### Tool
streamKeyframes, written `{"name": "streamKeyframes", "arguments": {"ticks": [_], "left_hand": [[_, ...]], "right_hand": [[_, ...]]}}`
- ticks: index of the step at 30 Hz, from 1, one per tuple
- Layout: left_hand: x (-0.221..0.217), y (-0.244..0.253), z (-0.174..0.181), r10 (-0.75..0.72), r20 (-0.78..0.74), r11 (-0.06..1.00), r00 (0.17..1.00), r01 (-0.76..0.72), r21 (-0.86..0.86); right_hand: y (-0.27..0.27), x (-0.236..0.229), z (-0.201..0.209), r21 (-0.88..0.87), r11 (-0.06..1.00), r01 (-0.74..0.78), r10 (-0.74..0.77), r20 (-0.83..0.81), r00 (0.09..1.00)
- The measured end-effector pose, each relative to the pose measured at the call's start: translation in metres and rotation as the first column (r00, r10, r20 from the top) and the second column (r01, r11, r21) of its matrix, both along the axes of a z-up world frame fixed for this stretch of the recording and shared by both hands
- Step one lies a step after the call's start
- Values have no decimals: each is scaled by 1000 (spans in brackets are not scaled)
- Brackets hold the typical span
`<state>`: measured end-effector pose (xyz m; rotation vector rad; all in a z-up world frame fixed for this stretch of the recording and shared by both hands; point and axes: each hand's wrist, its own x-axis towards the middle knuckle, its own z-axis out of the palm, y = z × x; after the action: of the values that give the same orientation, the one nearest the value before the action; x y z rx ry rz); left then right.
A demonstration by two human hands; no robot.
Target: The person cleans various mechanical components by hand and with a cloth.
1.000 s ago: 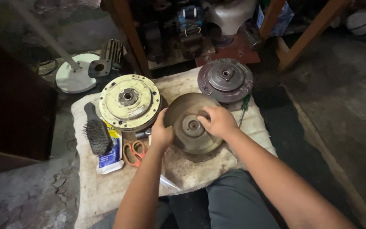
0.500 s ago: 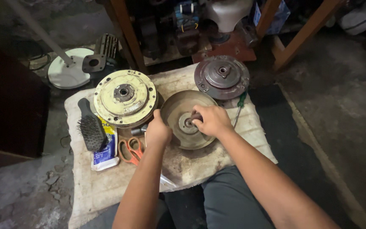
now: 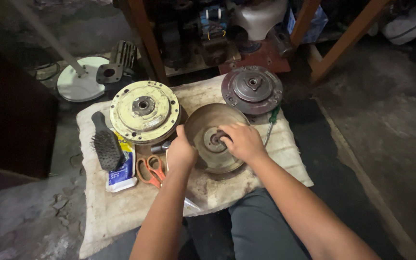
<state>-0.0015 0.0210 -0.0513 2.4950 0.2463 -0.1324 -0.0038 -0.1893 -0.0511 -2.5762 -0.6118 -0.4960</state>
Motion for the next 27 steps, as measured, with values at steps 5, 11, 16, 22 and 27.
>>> {"name": "streamKeyframes", "arguments": {"ticks": [5,11,16,22,27], "left_hand": [[-1,-1,-1,8,-4,1000,1000,-8,28],[0,-1,1,11,-39,999,999,-9,40],[6,1,1,-5,-65,998,998,9,57],[10,1,0,-1,-113,999,994,7,53],[6,2,5,7,-133,999,991,-2,38]], "right_hand": [[3,-3,13,-46,998,-48,45,-46,998],[4,-2,20,-31,999,-36,33,-67,997],[5,-1,20,35,999,38,-35,-79,996],[3,7,17,17,991,132,-125,-224,966],[-1,6,13,3,998,-70,70,-57,996]]}}
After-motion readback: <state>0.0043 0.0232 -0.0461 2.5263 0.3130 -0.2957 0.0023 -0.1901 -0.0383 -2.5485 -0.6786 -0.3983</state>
